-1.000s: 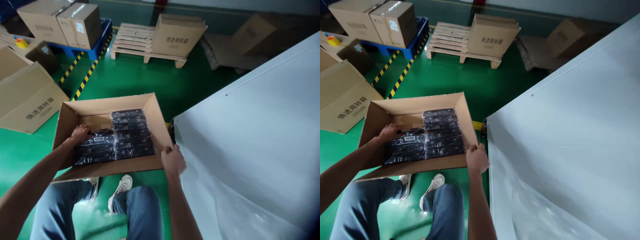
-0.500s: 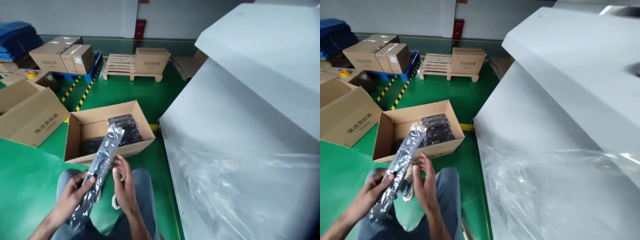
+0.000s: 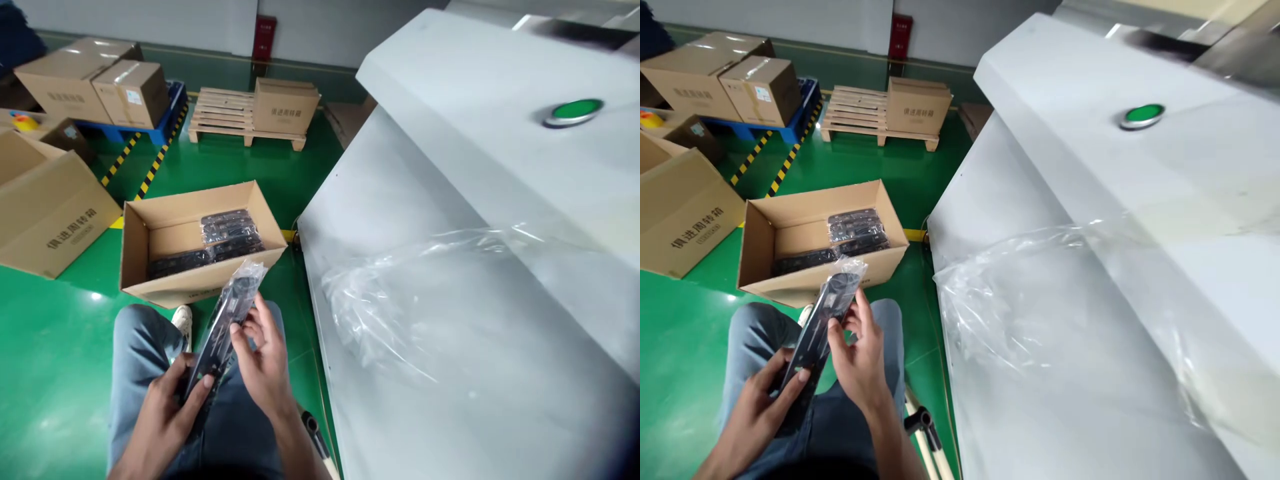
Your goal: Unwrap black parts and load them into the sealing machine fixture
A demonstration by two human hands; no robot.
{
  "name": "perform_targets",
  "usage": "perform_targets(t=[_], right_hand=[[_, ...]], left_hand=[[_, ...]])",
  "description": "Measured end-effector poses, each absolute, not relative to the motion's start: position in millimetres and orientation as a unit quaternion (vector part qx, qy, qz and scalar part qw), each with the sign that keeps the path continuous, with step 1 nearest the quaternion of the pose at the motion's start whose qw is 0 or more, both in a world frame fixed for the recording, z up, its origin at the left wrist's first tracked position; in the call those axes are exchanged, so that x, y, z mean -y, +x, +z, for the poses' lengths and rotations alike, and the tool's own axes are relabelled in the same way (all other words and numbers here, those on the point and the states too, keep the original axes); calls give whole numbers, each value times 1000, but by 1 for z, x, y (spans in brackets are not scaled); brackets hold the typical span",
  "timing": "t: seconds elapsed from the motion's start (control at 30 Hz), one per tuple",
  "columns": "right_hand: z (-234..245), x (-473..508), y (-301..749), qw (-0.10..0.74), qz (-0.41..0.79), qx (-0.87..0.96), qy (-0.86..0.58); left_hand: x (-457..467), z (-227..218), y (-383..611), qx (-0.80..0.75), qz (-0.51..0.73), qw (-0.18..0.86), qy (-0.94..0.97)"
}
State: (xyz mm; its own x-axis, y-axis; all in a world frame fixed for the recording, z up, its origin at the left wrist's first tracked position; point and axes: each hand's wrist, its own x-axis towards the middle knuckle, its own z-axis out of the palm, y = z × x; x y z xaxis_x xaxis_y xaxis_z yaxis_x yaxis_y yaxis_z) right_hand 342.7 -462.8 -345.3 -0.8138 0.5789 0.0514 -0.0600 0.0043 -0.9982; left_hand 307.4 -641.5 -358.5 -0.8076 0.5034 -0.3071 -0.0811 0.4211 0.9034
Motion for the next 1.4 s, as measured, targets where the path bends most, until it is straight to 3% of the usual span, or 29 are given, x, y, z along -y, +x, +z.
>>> perform_targets(t=[0.3,0.6,0.77,0.87,1.07,1.17,1.27,1.4], right_hand=[[-321,462,354,366,560,670,-321],[-316,461,357,358,572,646,-357],[-319,464,356,374,512,677,-374],[-320,462,355,357,518,668,-396],[-328,447,352,317,654,546,-417],[-334,443,350,329,685,508,-405],[-340,450,351,329,690,523,-377],[-348,478,355,255,674,608,-332]], left_hand=[[650,-358,343,-854,471,156,155],[658,-365,342,-884,400,74,229],[663,-367,343,-894,368,52,249],[662,-363,344,-895,389,83,200],[655,-343,335,-800,537,260,59],[655,-340,327,-770,556,309,59],[653,-344,324,-783,538,300,86],[648,-347,329,-826,506,228,97]])
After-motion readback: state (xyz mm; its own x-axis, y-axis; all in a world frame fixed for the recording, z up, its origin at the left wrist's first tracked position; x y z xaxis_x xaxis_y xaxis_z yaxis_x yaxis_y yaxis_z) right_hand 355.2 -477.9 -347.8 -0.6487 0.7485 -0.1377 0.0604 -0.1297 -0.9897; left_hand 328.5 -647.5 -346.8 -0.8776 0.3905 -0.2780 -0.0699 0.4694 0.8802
